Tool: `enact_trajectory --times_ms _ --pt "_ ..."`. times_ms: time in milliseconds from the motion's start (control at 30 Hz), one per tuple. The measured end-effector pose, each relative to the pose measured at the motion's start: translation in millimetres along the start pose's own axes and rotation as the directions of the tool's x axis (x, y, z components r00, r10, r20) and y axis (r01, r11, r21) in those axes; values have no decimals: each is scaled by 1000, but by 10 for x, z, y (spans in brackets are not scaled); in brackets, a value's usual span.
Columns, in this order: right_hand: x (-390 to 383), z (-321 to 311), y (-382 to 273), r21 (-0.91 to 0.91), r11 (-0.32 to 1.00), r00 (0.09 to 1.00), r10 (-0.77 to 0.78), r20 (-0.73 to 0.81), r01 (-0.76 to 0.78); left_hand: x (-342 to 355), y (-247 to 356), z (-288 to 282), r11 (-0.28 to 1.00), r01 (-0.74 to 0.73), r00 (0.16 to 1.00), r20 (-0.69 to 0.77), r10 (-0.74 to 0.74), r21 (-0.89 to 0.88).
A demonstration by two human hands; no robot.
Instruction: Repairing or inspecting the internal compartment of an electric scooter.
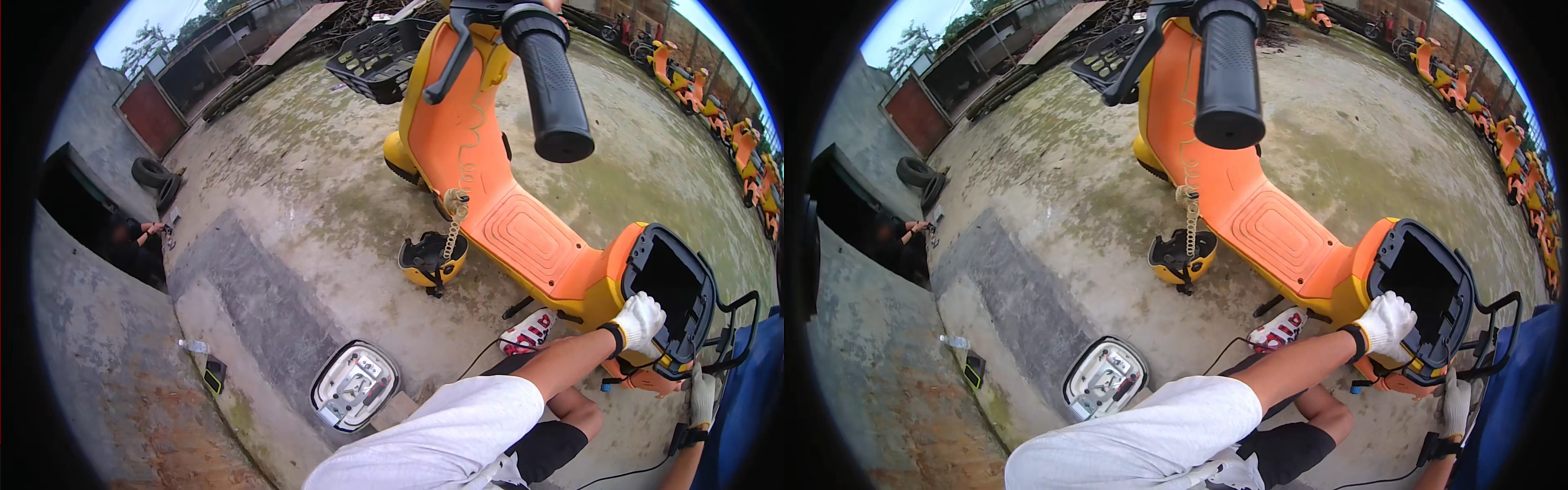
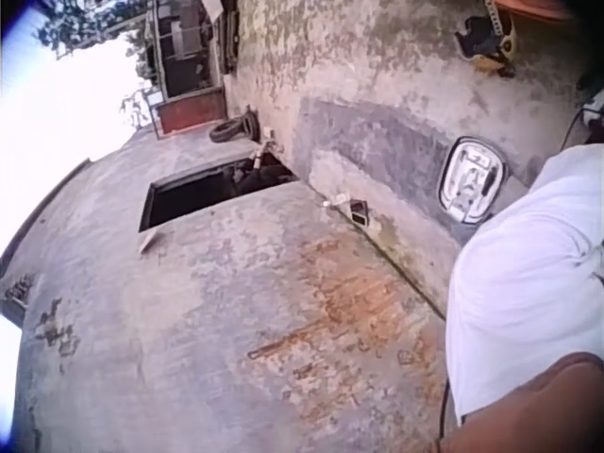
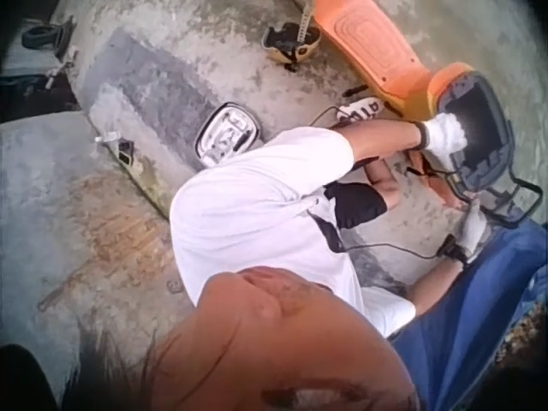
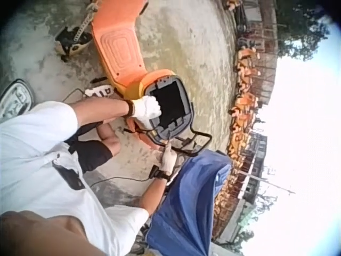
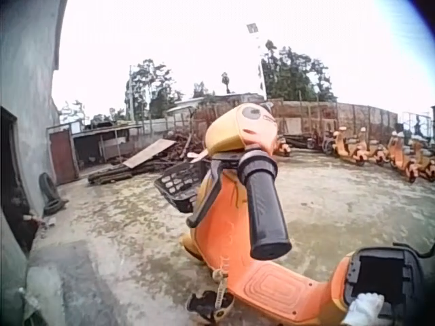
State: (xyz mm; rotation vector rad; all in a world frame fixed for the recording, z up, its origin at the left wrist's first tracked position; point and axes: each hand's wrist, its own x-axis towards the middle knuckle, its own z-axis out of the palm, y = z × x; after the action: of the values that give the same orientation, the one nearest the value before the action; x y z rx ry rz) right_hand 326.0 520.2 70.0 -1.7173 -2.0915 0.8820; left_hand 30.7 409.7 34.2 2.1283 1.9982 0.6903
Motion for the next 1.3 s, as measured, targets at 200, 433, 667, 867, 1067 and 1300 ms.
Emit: enact_trajectory --times_ms 200,433,667,867,1067,1300 --pt "645 -99 818 -77 977 978 -202 -44 198 29 27 81 999 37 999 -26 -37 -25" --pt "-149 69 -308 258 957 968 68 240 -131 65 -45 160 999 37 999 -41 -36 29" --pt "-129 385 -426 596 662 884 252 395 -455 51 -16 60 999 33 999 13 -33 14" --pt "-290 479 -327 766 510 893 7 450 -390 -57 -13 -37 999 32 999 33 -33 42" --pt "-432 278 -219 705 684 980 85 178 -187 72 90 -26 999 -35 999 -33 35 -5" --pt "-443 151 -702 88 990 993 109 55 -113 50 -49 -158 988 -16 1000 -2 17 154"
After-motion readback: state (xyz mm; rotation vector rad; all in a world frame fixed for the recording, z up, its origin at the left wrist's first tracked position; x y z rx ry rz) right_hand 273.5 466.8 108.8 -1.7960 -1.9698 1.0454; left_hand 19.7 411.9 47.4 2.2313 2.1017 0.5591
